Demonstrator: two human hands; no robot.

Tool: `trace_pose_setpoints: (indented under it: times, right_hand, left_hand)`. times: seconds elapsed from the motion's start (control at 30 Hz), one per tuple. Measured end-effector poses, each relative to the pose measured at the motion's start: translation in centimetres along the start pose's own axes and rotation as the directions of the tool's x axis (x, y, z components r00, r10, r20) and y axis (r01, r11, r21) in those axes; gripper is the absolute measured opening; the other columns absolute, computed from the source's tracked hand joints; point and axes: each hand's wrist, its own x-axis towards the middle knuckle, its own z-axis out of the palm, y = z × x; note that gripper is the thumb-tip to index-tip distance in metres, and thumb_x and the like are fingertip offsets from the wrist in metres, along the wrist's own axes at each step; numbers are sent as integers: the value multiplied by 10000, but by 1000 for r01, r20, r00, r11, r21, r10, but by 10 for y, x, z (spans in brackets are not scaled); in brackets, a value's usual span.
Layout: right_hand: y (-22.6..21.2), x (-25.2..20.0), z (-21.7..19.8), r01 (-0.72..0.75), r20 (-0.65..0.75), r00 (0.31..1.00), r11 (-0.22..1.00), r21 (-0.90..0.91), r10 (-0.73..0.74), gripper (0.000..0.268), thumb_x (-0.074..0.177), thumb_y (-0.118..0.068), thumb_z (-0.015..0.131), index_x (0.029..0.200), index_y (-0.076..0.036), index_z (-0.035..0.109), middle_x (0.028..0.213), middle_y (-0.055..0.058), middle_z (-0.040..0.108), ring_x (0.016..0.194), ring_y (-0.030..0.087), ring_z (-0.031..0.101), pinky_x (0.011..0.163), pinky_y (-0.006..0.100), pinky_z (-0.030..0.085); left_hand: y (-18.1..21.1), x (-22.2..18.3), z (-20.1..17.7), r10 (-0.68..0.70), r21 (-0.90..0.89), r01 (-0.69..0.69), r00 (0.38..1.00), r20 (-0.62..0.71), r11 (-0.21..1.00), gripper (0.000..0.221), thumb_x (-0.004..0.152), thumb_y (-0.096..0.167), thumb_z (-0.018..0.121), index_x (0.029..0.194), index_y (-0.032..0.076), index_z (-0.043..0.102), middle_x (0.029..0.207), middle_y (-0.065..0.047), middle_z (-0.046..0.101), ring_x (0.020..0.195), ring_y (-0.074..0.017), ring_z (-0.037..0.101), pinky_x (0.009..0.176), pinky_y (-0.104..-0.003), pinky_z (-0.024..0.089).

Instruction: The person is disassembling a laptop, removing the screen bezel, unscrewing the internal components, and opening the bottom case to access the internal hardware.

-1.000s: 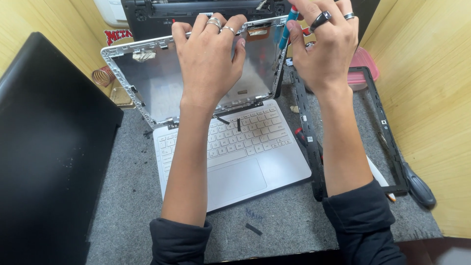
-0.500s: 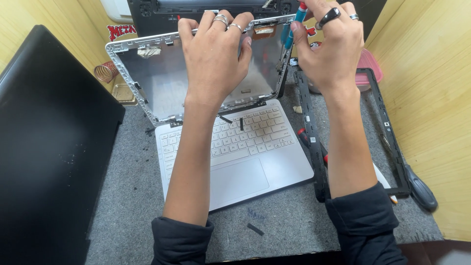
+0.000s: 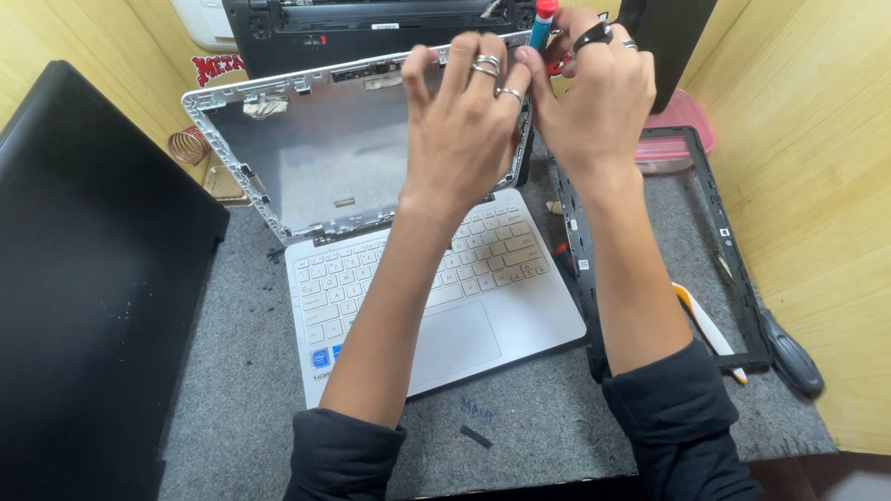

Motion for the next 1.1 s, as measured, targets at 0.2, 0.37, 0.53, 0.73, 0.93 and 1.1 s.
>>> trace_pose_setpoints:
  times: [0.2, 0.37, 0.53, 0.73, 0.93, 1.1]
  right_hand:
    - [8, 2, -5, -35, -175, 983, 989, 145, 60, 282, 1057, -258, 783, 882, -79, 654, 762, 11, 679, 706, 210, 627, 652, 393, 425]
    - [36, 1, -18, -201, -347, 912, 976, 84, 218, 449, 1020, -309, 822, 679, -89, 628, 713, 30, 704, 723, 270, 628, 715, 441, 414]
    - [32, 9, -35, -83, -391, 903, 966, 245, 177, 304, 1023, -197, 827, 834, -37, 651, 776, 80, 656, 652, 217, 615, 525, 345, 451]
    - [24, 12, -38, -58, -361, 918, 956, 289, 165, 205, 999, -92, 773, 837, -49, 654, 716, 57, 662, 635, 199, 653, 537, 332, 460]
    - [22, 11, -38, -43, -341, 927, 944, 326, 160, 246, 1025, -82, 786, 833, -45, 636, 732, 53, 653, 651, 197, 677, 550, 336, 459]
    - [20, 11, -34, -42, -311, 937, 936, 348, 158, 298, 1021, -59, 782, 795, -32, 590, 678, 51, 621, 604, 177, 626, 544, 326, 429]
  left_hand:
    - [19, -15, 26, -120, 54, 107, 927, 355, 993, 51, 692, 243, 779, 723, 229, 817, 692, 61, 715, 1029, -259, 555, 857, -564, 384]
    - [32, -33, 51, -151, 38, 150, 988, 26, 988, 245, 741, 371, 812, 685, 157, 707, 700, 12, 612, 988, -283, 527, 746, -476, 359]
    - [42, -43, 67, -178, 46, 182, 981, -77, 982, 224, 926, 182, 669, 711, 124, 646, 782, -9, 638, 798, -203, 499, 665, -407, 310]
    - [43, -42, 64, -223, 58, 230, 969, -104, 972, 213, 914, 119, 635, 703, 140, 610, 685, 15, 544, 707, -180, 474, 651, -380, 294]
    - [43, -43, 69, -217, 77, 226, 970, -111, 971, 53, 782, 54, 640, 765, 103, 628, 727, -20, 561, 730, -192, 474, 633, -376, 306]
    - [43, -45, 73, -183, 95, 202, 967, -180, 975, 70, 741, 17, 626, 728, 85, 610, 718, -30, 518, 719, -195, 450, 640, -381, 301]
